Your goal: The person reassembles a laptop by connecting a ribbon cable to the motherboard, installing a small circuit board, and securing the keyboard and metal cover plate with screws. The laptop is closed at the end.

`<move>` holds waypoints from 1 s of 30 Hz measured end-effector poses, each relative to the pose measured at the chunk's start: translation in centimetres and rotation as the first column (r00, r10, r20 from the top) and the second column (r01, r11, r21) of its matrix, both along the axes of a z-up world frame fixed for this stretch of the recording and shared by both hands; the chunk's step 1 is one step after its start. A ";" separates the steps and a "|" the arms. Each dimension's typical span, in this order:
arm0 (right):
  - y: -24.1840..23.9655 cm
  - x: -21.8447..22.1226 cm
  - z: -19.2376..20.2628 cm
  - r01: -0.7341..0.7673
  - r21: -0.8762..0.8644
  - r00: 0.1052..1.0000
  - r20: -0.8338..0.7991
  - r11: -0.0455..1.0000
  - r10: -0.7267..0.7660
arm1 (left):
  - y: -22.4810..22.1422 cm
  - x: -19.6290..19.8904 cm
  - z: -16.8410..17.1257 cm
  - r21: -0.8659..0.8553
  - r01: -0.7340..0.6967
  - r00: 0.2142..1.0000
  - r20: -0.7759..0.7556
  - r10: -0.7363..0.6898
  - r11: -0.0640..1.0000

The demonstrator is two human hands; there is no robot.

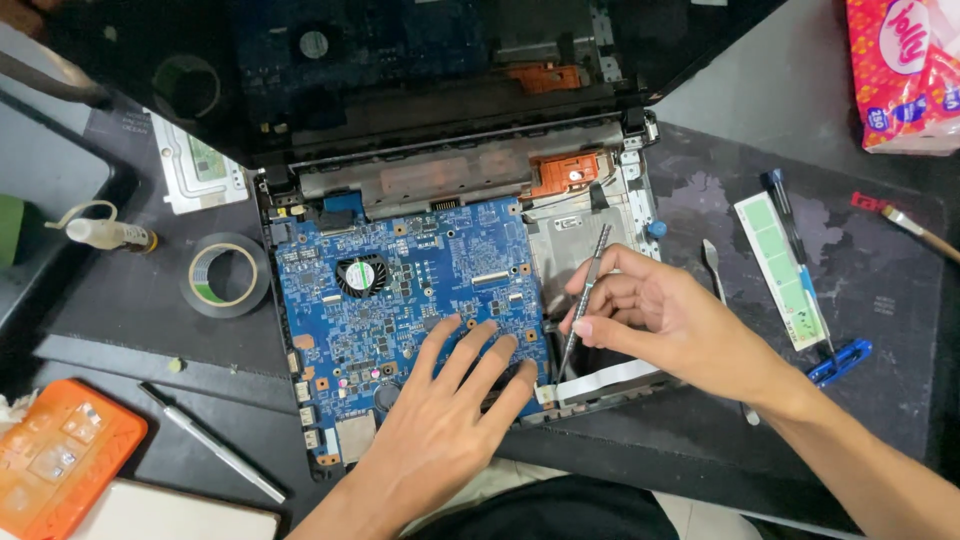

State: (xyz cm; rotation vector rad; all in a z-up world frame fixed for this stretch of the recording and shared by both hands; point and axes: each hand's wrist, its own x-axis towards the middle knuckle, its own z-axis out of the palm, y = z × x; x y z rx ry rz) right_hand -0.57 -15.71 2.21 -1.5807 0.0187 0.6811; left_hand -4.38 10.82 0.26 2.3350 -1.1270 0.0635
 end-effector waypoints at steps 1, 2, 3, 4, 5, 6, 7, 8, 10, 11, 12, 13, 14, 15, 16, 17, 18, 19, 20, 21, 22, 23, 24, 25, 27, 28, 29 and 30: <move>-0.2 0.0 -0.1 0.002 0.001 1.000 -0.001 1.000 -0.002 | 0.0 0.0 0.0 0.001 0.002 1.000 -0.001 -0.002 1.000; -0.3 0.1 -0.2 -0.002 0.023 1.000 -0.016 1.000 0.003 | 0.0 0.0 0.1 -0.002 0.002 1.000 0.000 -0.002 1.000; -0.4 0.1 -0.3 -0.006 0.045 0.999 -0.032 0.999 0.008 | 0.0 0.0 0.1 -0.004 0.002 1.000 0.001 -0.002 1.000; -0.6 0.3 -0.1 -0.006 0.046 0.999 -0.033 0.999 0.007 | 0.0 0.1 0.4 -0.004 0.002 1.000 -0.001 -0.002 1.000; -0.7 0.5 0.0 -0.002 0.050 0.999 -0.054 0.999 0.004 | 0.0 0.2 0.6 -0.010 0.022 1.000 0.000 -0.022 1.000; -0.9 0.7 0.2 0.002 0.055 0.997 -0.076 0.999 0.002 | 0.0 0.3 0.8 -0.016 0.041 0.999 0.001 -0.041 0.999; -1.1 0.8 0.3 0.001 0.055 0.997 -0.078 0.998 0.003 | 0.0 0.3 0.8 -0.016 0.041 0.999 -0.001 -0.041 0.999; -1.3 1.0 0.5 0.009 0.043 0.996 -0.092 0.999 -0.005 | 0.0 0.3 0.9 -0.020 0.053 0.999 0.009 -0.053 0.998; -1.5 1.2 0.7 0.014 0.030 0.994 -0.106 0.999 -0.011 | 0.0 0.3 0.9 -0.023 0.064 0.998 0.018 -0.063 0.998; -1.6 1.2 0.7 0.018 0.026 0.994 -0.106 0.999 -0.015 | 0.0 0.3 0.9 -0.025 0.072 0.997 0.004 -0.072 0.997; -1.7 1.2 0.7 0.024 0.022 0.994 -0.107 0.999 -0.021 | 0.0 0.4 0.9 -0.025 0.082 0.997 -0.010 -0.082 0.996; -1.7 1.2 0.6 0.024 0.024 0.994 -0.107 0.999 -0.022 | -0.1 0.3 0.8 -0.024 0.082 0.997 -0.011 -0.083 0.996; -1.6 1.3 0.5 0.029 0.017 0.994 -0.104 0.999 -0.027 | -0.2 0.3 0.8 -0.011 0.083 0.997 -0.002 -0.083 0.996; -1.5 1.3 0.4 0.035 0.011 0.994 -0.101 0.999 -0.033 | -0.2 0.3 0.7 0.002 0.084 0.996 0.007 -0.084 0.996; -1.4 1.3 0.2 0.033 0.015 0.994 -0.101 0.999 -0.031 | -0.1 0.4 0.9 0.005 0.082 0.997 0.007 -0.082 0.997; -1.3 1.3 0.0 0.034 0.015 0.994 -0.104 0.999 -0.032 | -0.1 0.4 1.1 0.009 0.089 0.996 0.002 -0.089 0.996; -1.4 1.3 0.0 0.040 0.011 0.994 -0.107 0.999 -0.039 | -0.2 0.5 1.3 0.006 0.099 0.995 -0.001 -0.099 0.995; -1.4 1.3 -0.1 0.043 0.008 0.994 -0.106 0.999 -0.042 | -0.2 0.6 1.2 0.004 0.102 0.995 0.000 -0.102 0.995; -1.4 1.2 -0.1 0.041 0.022 0.994 -0.103 0.999 -0.038 | -0.3 0.6 1.1 0.003 0.098 0.995 0.008 -0.098 0.995; -1.4 1.2 -0.2 0.038 0.035 0.994 -0.100 0.999 -0.034 | -0.3 0.6 1.1 0.001 0.094 0.995 0.015 -0.094 0.996; -1.5 1.2 -0.2 0.038 0.033 0.994 -0.100 0.999 -0.034 | -0.4 0.7 1.0 0.000 0.094 0.995 0.016 -0.094 0.996; -1.5 1.2 -0.2 0.041 0.040 0.994 -0.098 0.998 -0.037 | -0.4 0.7 1.0 -0.005 0.096 0.995 0.020 -0.096 0.995; -1.5 1.2 -0.3 0.042 0.047 0.995 -0.095 0.998 -0.037 | -0.4 0.7 0.9 -0.009 0.096 0.995 0.026 -0.096 0.995; -1.5 1.3 -0.4 0.039 0.047 0.995 -0.094 0.998 -0.035 | -0.4 0.7 0.9 -0.009 0.094 0.995 0.028 -0.093 0.996; -1.6 1.4 -0.6 0.046 0.065 0.994 -0.102 0.997 -0.040 | -0.5 0.6 0.9 0.003 0.097 0.995 0.032 -0.097 0.995; -1.5 1.4 -0.7 0.046 0.064 0.994 -0.102 0.997 -0.039 | -0.5 0.6 0.8 0.003 0.097 0.995 0.032 -0.097 0.995; -1.5 1.3 -0.7 0.052 0.071 0.993 -0.107 0.996 -0.044 | -0.5 0.5 0.7 0.001 0.096 0.995 0.033 -0.096 0.995; -1.5 1.3 -0.8 0.058 0.077 0.993 -0.111 0.995 -0.049 | -0.5 0.5 0.6 -0.001 0.096 0.995 0.035 -0.096 0.995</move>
